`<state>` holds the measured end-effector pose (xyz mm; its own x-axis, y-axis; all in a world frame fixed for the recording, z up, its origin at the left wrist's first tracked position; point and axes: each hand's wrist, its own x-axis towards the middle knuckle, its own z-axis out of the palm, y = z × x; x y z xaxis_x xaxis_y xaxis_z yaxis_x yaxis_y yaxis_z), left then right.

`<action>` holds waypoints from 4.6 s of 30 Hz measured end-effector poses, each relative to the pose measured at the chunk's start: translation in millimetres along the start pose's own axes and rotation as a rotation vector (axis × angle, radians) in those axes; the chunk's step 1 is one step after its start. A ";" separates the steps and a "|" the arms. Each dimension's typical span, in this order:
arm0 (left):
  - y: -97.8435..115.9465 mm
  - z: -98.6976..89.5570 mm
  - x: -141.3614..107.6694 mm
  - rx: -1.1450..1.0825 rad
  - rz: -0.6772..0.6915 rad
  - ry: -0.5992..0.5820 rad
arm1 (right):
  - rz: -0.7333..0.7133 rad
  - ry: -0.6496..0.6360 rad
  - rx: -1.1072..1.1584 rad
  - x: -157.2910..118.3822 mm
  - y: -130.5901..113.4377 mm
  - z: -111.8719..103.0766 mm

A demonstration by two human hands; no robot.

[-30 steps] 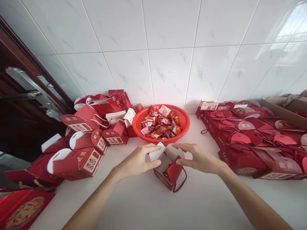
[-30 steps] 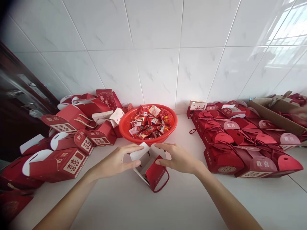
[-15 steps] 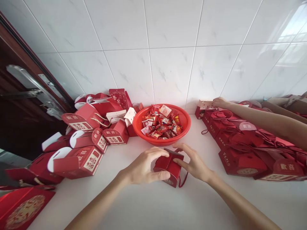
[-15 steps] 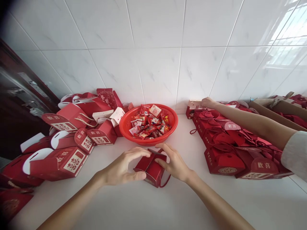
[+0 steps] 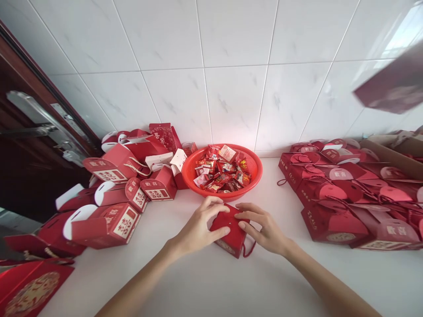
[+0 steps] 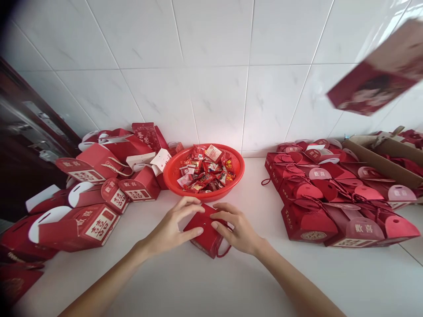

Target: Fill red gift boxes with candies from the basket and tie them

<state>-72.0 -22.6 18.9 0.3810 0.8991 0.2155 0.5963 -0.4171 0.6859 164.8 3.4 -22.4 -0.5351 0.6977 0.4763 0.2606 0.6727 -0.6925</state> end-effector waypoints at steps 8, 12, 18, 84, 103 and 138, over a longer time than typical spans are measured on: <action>-2.6 8.0 -2.0 0.010 -0.047 0.021 | 0.292 0.012 0.195 3.9 8.7 -7.5; -0.8 12.4 0.5 -0.052 -0.094 0.033 | 0.360 -0.059 0.170 5.4 12.9 -14.5; 1.1 9.2 -2.4 -0.078 -0.038 0.033 | 0.332 0.083 0.096 6.1 5.1 -20.1; 6.9 25.2 4.9 -0.614 -0.378 0.186 | 0.112 0.131 -0.052 9.9 -30.5 14.3; 3.8 27.2 4.0 -0.598 -0.297 0.177 | 0.137 0.121 -0.053 10.2 -31.0 14.5; -35.8 10.6 10.1 -0.666 -0.541 0.095 | 0.578 -0.053 0.133 -22.0 1.2 -9.1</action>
<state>-82.0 0.0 -10.8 0.0856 0.9714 -0.2215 0.1285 0.2097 0.9693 184.3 -9.0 -28.8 -0.3765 0.9261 -0.0236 0.4203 0.1480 -0.8952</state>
